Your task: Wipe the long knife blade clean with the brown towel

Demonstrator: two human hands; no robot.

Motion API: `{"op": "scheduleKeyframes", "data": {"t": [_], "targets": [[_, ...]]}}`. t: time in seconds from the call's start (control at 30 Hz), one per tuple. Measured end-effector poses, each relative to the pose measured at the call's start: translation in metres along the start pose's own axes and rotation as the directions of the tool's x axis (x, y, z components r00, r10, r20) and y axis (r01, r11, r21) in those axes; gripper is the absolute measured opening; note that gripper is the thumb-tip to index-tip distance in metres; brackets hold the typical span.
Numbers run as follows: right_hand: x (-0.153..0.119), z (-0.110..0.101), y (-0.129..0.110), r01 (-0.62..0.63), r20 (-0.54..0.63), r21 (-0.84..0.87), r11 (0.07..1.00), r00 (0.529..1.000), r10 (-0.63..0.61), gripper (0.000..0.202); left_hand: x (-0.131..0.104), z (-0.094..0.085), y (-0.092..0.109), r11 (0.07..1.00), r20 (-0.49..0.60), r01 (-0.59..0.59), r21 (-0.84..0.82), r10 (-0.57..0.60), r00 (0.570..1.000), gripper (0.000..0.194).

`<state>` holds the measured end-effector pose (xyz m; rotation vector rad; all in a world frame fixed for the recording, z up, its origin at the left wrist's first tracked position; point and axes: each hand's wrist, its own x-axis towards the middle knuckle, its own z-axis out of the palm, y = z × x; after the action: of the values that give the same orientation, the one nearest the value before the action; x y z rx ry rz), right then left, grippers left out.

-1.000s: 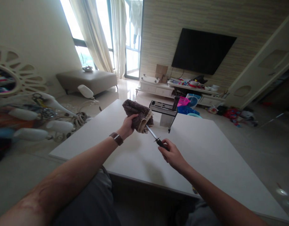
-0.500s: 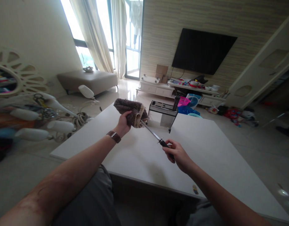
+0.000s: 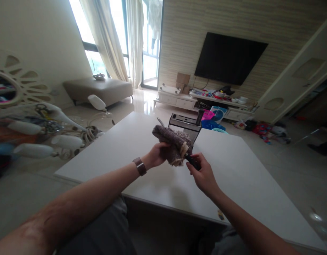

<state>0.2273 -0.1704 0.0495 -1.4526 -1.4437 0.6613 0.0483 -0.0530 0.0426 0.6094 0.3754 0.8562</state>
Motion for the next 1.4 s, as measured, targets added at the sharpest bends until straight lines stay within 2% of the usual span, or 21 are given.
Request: {"op": "scheduleKeyframes", "data": {"t": [0.1, 0.27, 0.33, 0.43, 0.5, 0.57, 0.7, 0.83, 1.03, 1.13, 1.2, 1.3, 1.4], "targets": [[-0.001, 0.006, 0.001, -0.025, 0.045, 0.055, 0.998, 0.999, 0.023, 0.022, -0.006, 0.007, -0.013, 0.998, 0.027, 0.005, 0.067, -0.007, 1.000, 0.032], [-0.001, 0.013, 0.007, -0.128, 0.086, 0.146, 0.981, 0.989, 0.117, 0.030, -0.008, 0.010, -0.018, 0.982, 0.006, -0.121, 0.142, 0.121, 0.993, 0.042], [-0.001, 0.015, 0.008, -0.230, 0.154, 0.202, 0.952, 0.967, 0.201, 0.027, -0.007, 0.011, -0.019, 0.976, -0.011, -0.140, 0.165, 0.144, 0.990, 0.043], [0.000, 0.016, 0.008, -0.383, 0.302, 0.235, 0.893, 0.903, 0.307, 0.017, -0.006, 0.011, -0.021, 0.967, -0.048, -0.144, 0.209, 0.157, 0.986, 0.045], [0.001, 0.017, 0.006, -0.433, 0.362, 0.249, 0.866, 0.871, 0.332, 0.021, -0.003, 0.010, -0.021, 0.960, -0.090, -0.163, 0.227, 0.187, 0.978, 0.041], [0.003, 0.017, 0.005, -0.433, 0.373, 0.277, 0.858, 0.871, 0.320, 0.024, 0.000, 0.008, -0.019, 0.956, -0.124, -0.190, 0.225, 0.222, 0.967, 0.036], [0.006, 0.018, 0.005, -0.396, 0.368, 0.265, 0.879, 0.884, 0.288, 0.027, 0.008, 0.002, -0.005, 0.950, -0.156, -0.239, 0.200, 0.272, 0.950, 0.033], [0.006, 0.016, 0.007, -0.383, 0.395, 0.224, 0.896, 0.877, 0.276, 0.026, 0.015, -0.006, 0.017, 0.941, -0.224, -0.284, 0.186, 0.322, 0.920, 0.032], [0.003, 0.012, 0.000, -0.350, 0.430, 0.165, 0.922, 0.867, 0.252, 0.026, 0.028, -0.027, 0.053, 0.903, -0.348, -0.411, 0.128, 0.429, 0.834, 0.026], [0.001, 0.007, -0.002, -0.329, 0.442, 0.129, 0.936, 0.863, 0.243, 0.026, 0.032, -0.039, 0.069, 0.865, -0.411, -0.493, 0.091, 0.483, 0.773, 0.023], [0.000, 0.003, -0.001, -0.326, 0.438, 0.108, 0.939, 0.864, 0.250, 0.027, 0.032, -0.046, 0.076, 0.853, -0.437, -0.519, 0.054, 0.487, 0.756, 0.018], [0.000, -0.005, 0.002, -0.316, 0.400, 0.105, 0.943, 0.881, 0.251, 0.030, 0.029, -0.051, 0.079, 0.878, -0.426, -0.479, -0.013, 0.428, 0.797, 0.014], [0.002, -0.010, 0.006, -0.280, 0.314, 0.098, 0.955, 0.919, 0.238, 0.029, 0.024, -0.048, 0.075, 0.903, -0.341, -0.426, -0.059, 0.382, 0.859, 0.021]]}}
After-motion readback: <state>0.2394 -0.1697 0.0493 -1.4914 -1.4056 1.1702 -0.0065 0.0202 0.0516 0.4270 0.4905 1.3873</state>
